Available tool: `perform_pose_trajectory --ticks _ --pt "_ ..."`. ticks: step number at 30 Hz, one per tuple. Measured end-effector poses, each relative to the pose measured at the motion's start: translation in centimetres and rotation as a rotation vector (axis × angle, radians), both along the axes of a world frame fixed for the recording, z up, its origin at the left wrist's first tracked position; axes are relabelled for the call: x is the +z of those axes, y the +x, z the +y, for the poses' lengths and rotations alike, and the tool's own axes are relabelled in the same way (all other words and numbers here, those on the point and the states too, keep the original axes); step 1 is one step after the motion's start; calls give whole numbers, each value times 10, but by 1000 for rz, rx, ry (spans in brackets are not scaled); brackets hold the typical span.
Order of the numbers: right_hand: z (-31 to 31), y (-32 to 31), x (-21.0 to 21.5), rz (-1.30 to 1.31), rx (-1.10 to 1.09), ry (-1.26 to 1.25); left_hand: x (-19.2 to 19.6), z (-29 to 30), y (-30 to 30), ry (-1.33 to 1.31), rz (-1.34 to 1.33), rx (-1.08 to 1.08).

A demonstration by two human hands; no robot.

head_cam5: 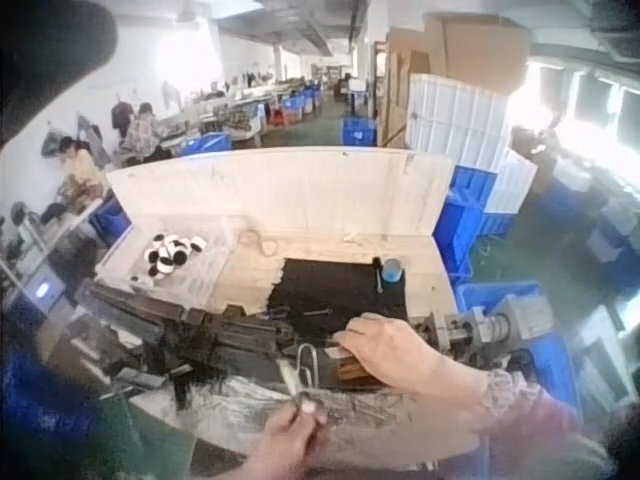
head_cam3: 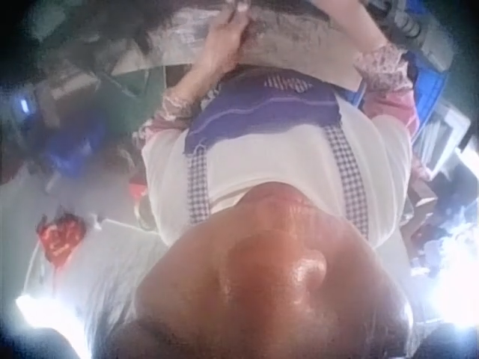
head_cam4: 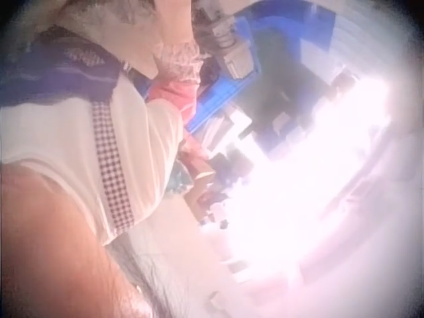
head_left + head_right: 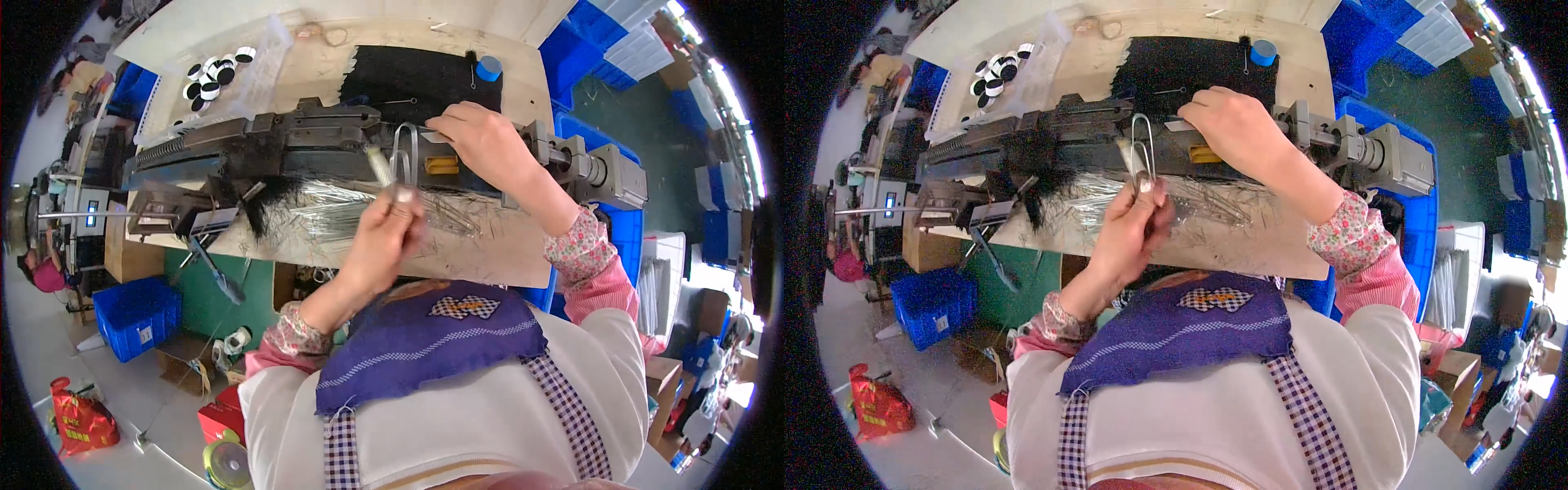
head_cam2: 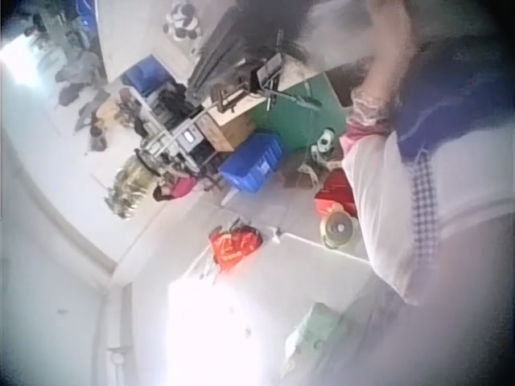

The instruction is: The recorder is assembling components, possibly bristles or pins, into a metal frame using a manual press assembly machine on a factory floor.

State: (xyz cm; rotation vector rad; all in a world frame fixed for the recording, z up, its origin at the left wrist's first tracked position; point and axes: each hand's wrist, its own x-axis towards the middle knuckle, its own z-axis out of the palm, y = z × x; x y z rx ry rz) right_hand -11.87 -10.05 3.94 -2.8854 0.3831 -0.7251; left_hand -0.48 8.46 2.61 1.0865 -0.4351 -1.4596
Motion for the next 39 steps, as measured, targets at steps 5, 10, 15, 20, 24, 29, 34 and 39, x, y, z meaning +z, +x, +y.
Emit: perform_pose_trajectory --ticks 5,10,15,20,24,29,34,39 --pt "2 5 2 78 -14 -117 50 12 64 -178 516 215" --pt "13 -9 8 41 31 51 -9 60 97 -575 495 277" --pt "-122 29 -9 401 -302 81 7 -1 47 -246 -1097 -214" --pt "-136 3 5 453 -226 135 -27 -99 32 -290 -1093 -184" --pt "-50 -29 33 268 -61 431 -26 -101 45 -277 -1062 -233" --pt "-27 -6 17 64 148 167 13 -92 57 -446 -1747 -138" --pt "-20 18 5 -30 205 113 44 -76 69 -453 -2054 -17" --pt "-11 28 0 -222 147 355 23 -51 61 -597 -1815 500"
